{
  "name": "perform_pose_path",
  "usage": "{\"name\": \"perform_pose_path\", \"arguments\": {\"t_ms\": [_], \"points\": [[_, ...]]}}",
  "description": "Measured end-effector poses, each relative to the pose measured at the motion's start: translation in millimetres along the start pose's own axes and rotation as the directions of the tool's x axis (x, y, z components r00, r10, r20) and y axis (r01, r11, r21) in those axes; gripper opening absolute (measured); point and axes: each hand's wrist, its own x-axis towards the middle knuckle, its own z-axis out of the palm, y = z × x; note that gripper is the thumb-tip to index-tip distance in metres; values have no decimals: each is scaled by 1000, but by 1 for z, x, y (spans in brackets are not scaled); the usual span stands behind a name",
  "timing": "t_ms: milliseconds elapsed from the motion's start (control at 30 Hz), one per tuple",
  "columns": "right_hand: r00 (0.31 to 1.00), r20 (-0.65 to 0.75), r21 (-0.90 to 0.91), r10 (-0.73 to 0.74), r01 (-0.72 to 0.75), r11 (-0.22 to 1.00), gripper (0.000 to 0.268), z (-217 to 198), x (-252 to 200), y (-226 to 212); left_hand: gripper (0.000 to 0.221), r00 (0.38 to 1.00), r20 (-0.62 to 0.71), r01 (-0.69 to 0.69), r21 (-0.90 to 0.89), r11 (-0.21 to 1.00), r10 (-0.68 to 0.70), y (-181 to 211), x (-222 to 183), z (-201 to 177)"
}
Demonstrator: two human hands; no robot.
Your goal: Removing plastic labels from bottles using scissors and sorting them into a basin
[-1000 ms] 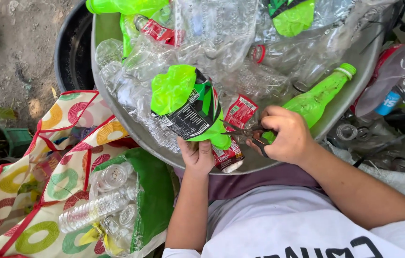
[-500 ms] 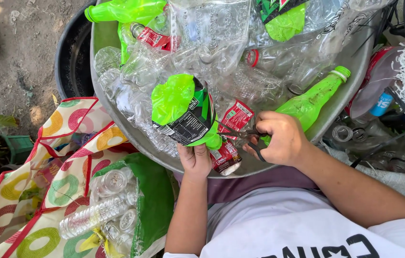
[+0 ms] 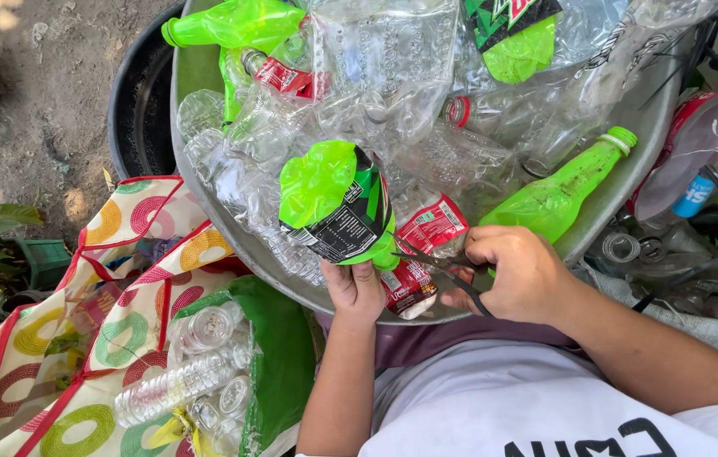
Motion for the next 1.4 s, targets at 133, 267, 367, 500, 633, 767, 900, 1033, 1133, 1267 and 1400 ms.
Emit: {"name": "perform_pose_path", "arguments": {"t_ms": [133, 267, 367, 500, 633, 767, 900, 1033, 1133, 1267, 1400], "points": [[999, 30, 1, 37, -37, 999, 42, -4, -1, -6, 59, 1000, -4, 9, -24, 1000, -9, -4, -7, -4], [996, 62, 9, 60, -61, 998, 45, -5, -1, -4, 59, 1000, -8, 9, 14, 1000, -9, -5, -13, -4], [993, 114, 51, 28, -34, 998, 46, -4, 0, 2, 60, 1000, -13, 13, 24, 1000, -12, -9, -19, -10], [944, 308, 333, -115, 6, 943, 41, 4, -1, 16, 65, 999, -25, 25, -79, 997, -27, -8, -15, -5], [924, 368, 317, -101, -22, 948, 42, 8, -4, 9, 62, 997, -47, 57, -164, 985, -65, 20, 13, 29], [927, 356, 361, -118, -20, 932, 46, 9, -1, 6, 60, 996, 25, 88, -108, 990, -86, 15, 8, 11], [931, 338, 380, -140, 1, 925, 51, 10, -2, -2, 62, 986, 124, 93, 132, 987, -110, 12, -2, -4], [929, 325, 418, -176, 26, 908, 52, 20, -1, 1, 64, 979, 163, 96, 156, 983, -122, 15, 0, -7], [918, 316, 472, -239, 67, 879, 46, 32, 0, 7, 60, 973, 188, 100, 174, 980, -133, 12, -1, -9], [924, 311, 502, -222, 38, 864, 42, 47, -3, 24, 52, 973, 200, 85, 162, 983, -117, 22, 9, -1], [936, 295, 490, -192, 24, 872, 39, 55, -2, 35, 48, 972, 190, 119, 109, 987, -138, 24, 9, -1]]}}
